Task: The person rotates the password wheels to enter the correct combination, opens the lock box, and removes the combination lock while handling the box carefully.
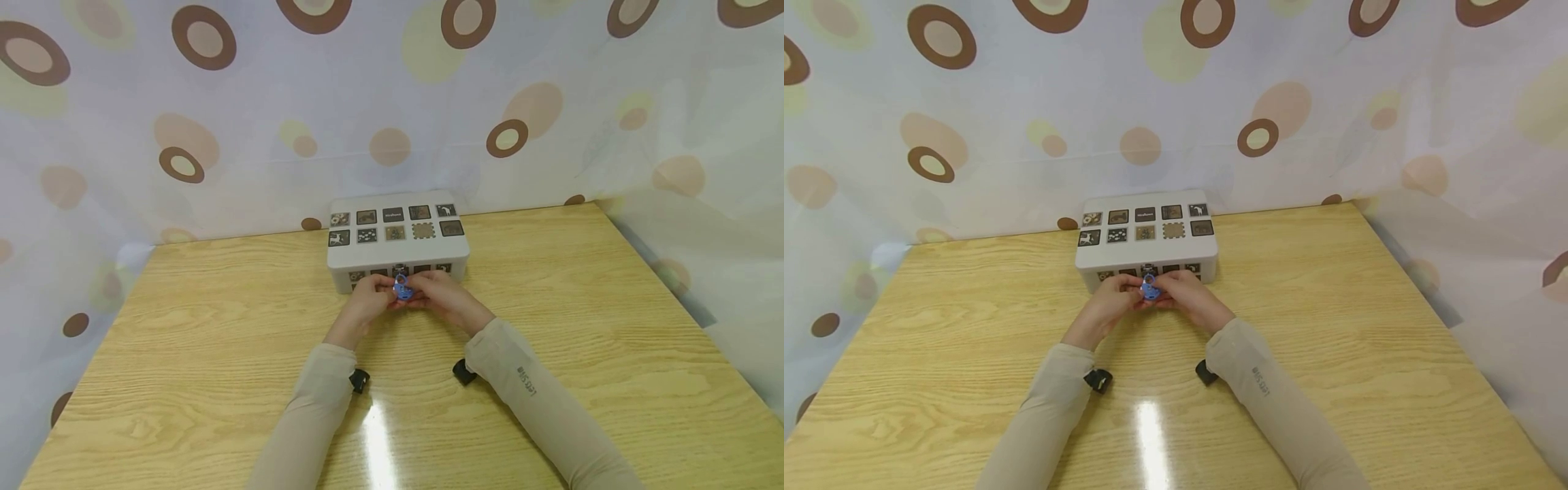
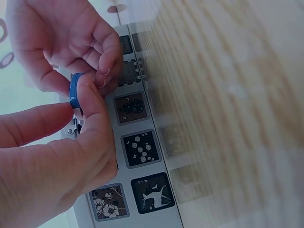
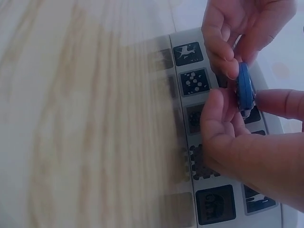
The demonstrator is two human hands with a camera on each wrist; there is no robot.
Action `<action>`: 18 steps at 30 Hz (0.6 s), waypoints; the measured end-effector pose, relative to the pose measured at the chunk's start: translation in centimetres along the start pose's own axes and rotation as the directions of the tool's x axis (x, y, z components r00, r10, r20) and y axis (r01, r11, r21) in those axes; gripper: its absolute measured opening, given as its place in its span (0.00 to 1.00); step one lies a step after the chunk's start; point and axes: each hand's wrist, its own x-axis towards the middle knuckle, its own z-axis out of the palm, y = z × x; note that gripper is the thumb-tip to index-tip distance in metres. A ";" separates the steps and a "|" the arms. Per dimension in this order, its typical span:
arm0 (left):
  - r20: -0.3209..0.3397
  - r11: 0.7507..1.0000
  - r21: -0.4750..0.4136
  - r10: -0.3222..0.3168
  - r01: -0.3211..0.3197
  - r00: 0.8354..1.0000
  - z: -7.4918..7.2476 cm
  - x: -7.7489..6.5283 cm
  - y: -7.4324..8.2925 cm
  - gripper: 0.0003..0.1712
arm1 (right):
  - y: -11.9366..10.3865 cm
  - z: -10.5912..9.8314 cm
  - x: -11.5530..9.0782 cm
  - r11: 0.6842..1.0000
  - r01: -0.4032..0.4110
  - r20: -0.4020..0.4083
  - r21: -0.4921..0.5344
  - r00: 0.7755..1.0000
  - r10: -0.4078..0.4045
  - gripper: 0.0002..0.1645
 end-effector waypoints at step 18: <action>0.003 1.000 0.005 -0.011 0.011 1.000 0.0 0.1 -0.1 0.16 | 0.2 0.0 0.1 0.999 -0.007 0.016 -0.035 1.000 0.007 0.22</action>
